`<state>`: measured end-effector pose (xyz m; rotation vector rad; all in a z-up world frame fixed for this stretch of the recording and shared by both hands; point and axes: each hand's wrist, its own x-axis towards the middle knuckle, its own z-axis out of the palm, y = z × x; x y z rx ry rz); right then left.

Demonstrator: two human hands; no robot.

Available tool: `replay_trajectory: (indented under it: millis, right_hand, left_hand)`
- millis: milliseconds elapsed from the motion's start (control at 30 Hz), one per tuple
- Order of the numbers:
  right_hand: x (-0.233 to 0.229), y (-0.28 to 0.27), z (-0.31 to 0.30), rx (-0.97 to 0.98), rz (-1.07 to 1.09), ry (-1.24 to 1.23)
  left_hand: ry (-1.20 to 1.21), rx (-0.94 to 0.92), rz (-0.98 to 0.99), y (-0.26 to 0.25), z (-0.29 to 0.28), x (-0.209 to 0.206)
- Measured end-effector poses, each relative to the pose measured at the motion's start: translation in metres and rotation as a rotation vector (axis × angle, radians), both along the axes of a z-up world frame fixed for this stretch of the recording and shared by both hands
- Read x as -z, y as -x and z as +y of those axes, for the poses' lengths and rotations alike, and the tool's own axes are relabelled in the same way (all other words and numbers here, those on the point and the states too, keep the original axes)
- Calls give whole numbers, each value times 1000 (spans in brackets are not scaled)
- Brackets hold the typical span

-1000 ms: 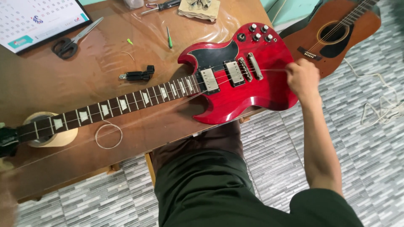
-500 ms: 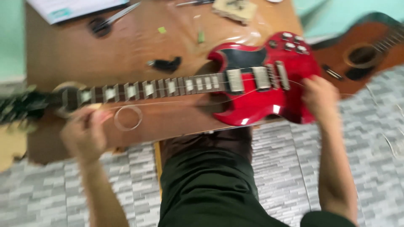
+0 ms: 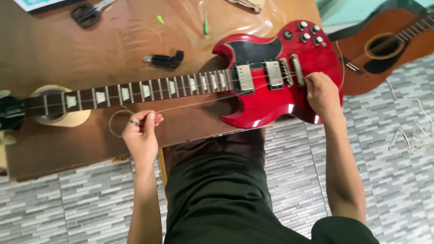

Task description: The person handles a guitar string, forming a loop and preparing it for installation. They then thread the string through the tuning peg on the headstock of a red electric guitar and pull it taut along the fretboard.

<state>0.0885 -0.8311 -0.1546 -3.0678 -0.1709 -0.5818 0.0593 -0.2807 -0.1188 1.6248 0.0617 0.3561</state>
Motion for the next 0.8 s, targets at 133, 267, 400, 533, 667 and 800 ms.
replay_trajectory:
  millis: [133,267,400,533,667,800]
  right_hand:
    - [0,28,-32,303,212,23]
    - [-32,32,-26,326,338,49]
    - [-39,-3,15,161,223,-17]
    - [-30,-12,22,50,128,-338]
    - [-43,28,-5,405,355,-201]
    - [-49,38,-7,622,544,-90]
  left_hand:
    - [-121,71,26,-5,-48,-9]
    - [-333,160,-91,-19,-101,-23]
    - [-359,214,-121,-33,-137,-29]
    - [-141,178,-11,-42,-153,-34]
    - [-173,163,-7,-62,-173,-16]
    - [-106,194,-8,-77,-203,-17]
